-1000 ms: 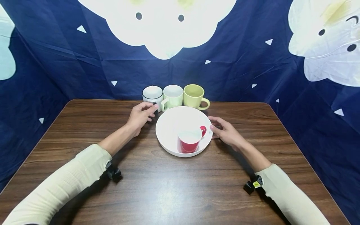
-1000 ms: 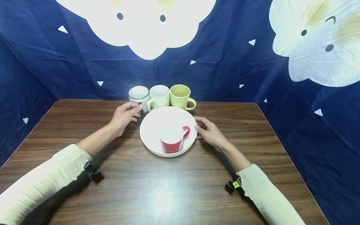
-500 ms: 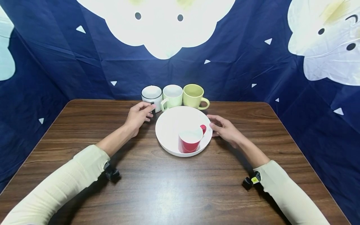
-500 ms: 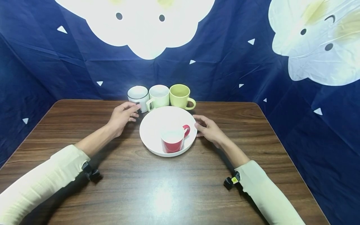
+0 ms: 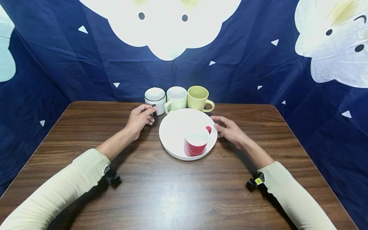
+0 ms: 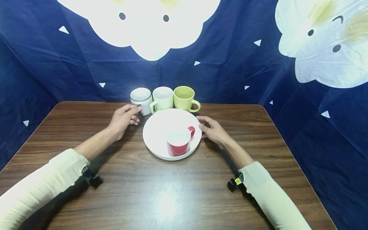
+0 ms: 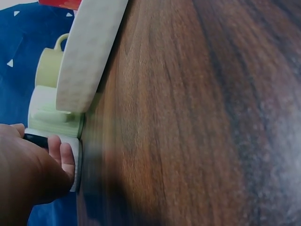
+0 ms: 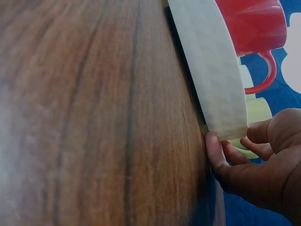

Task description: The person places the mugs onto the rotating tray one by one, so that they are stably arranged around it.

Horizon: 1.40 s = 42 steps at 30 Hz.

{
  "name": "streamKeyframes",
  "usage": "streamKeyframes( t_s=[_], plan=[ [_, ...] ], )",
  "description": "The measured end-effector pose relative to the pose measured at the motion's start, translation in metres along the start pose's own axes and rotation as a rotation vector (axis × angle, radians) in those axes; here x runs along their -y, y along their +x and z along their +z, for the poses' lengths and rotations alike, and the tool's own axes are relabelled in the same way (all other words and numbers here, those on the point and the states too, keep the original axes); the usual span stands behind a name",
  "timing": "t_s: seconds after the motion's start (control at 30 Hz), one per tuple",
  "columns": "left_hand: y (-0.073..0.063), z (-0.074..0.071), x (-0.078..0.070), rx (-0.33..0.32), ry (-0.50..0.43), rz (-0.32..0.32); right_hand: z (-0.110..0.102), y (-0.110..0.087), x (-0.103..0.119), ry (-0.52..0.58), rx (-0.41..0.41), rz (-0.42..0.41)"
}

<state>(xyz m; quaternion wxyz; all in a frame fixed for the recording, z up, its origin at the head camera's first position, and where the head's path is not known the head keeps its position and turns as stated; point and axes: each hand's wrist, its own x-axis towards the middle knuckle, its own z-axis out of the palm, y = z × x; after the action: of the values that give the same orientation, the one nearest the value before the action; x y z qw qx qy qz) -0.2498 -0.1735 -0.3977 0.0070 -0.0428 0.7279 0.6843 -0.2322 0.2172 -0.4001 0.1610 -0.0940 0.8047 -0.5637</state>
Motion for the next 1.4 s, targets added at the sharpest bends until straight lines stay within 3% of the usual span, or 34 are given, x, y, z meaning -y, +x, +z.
streamKeyframes(
  t_s=[0.83, 1.4],
  plan=[
    [0.003, 0.004, -0.005, 0.057, -0.017, -0.039, 0.001, 0.01, 0.004, -0.016, -0.029, 0.012],
    [0.007, 0.005, -0.004, 0.024, 0.05, -0.063, -0.001, 0.017, 0.005, -0.065, -0.045, 0.048]
  ],
)
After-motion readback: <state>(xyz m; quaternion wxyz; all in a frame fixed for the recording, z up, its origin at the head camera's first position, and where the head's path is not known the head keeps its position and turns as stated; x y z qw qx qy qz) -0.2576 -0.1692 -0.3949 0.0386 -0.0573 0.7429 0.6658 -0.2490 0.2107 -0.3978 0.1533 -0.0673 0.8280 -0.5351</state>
